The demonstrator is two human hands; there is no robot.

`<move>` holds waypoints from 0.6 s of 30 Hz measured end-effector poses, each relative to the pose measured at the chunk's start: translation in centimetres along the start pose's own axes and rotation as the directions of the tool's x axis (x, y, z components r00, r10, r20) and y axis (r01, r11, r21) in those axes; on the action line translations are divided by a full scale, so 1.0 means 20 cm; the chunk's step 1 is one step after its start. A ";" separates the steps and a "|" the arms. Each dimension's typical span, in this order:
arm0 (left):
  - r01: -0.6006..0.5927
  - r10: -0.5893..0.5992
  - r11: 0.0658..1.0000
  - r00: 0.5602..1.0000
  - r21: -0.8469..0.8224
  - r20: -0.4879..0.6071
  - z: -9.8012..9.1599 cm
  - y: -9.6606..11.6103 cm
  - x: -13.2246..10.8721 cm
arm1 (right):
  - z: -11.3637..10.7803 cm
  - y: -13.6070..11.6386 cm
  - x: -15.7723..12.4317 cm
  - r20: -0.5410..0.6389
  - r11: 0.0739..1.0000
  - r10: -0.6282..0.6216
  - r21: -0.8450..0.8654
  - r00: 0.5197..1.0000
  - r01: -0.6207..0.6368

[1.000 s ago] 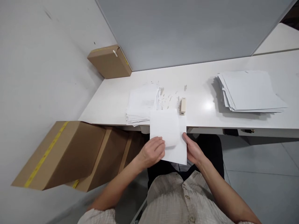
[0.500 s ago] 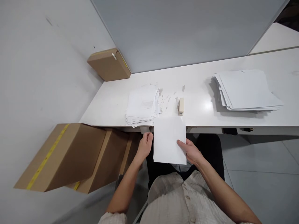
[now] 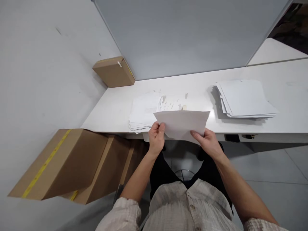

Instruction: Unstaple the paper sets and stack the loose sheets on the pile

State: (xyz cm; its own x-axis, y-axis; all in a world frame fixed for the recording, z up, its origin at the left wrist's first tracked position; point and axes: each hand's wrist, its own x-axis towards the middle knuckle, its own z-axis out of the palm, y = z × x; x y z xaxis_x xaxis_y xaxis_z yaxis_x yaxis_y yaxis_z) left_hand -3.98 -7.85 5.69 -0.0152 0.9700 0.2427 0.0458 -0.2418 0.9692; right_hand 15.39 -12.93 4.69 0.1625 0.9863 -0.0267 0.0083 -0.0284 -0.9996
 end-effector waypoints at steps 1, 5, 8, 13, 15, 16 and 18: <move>-0.040 0.040 0.999 0.999 0.009 -0.004 0.02 0.03 0.03 | -0.02 -0.03 0.04 -0.015 0.999 -0.044 0.009 0.999 0.044; -0.165 0.165 0.986 0.986 0.013 0.020 0.10 0.11 0.13 | -0.07 -0.07 0.17 -0.056 0.985 -0.155 0.062 0.986 0.158; -0.192 0.192 0.981 0.979 -0.017 0.070 0.13 0.09 0.16 | -0.08 -0.02 0.24 -0.039 0.985 -0.140 0.102 0.989 0.143; -0.169 0.172 0.985 0.978 -0.036 0.115 0.15 0.01 0.18 | -0.09 0.05 0.26 -0.037 0.991 -0.077 0.111 0.996 0.080; -0.174 0.173 0.985 0.980 -0.006 0.100 0.15 0.00 0.18 | -0.09 0.05 0.26 -0.043 0.991 -0.092 0.095 0.995 0.096; -0.179 0.178 0.984 0.980 0.009 0.090 0.15 0.01 0.18 | -0.09 0.05 0.27 -0.044 0.990 -0.107 0.086 0.993 0.111; -0.192 0.190 0.981 0.979 0.022 0.075 0.15 0.02 0.19 | -0.08 0.05 0.27 -0.041 0.987 -0.138 0.078 0.990 0.141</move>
State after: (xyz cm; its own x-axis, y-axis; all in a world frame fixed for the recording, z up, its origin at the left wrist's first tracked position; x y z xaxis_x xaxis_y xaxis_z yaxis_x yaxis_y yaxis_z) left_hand -0.95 -4.25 6.81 0.0684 0.9057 0.4183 0.0697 -0.4226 0.9036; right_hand 17.96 -7.88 3.50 0.2003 0.9733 0.1120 -0.0461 0.1235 -0.9913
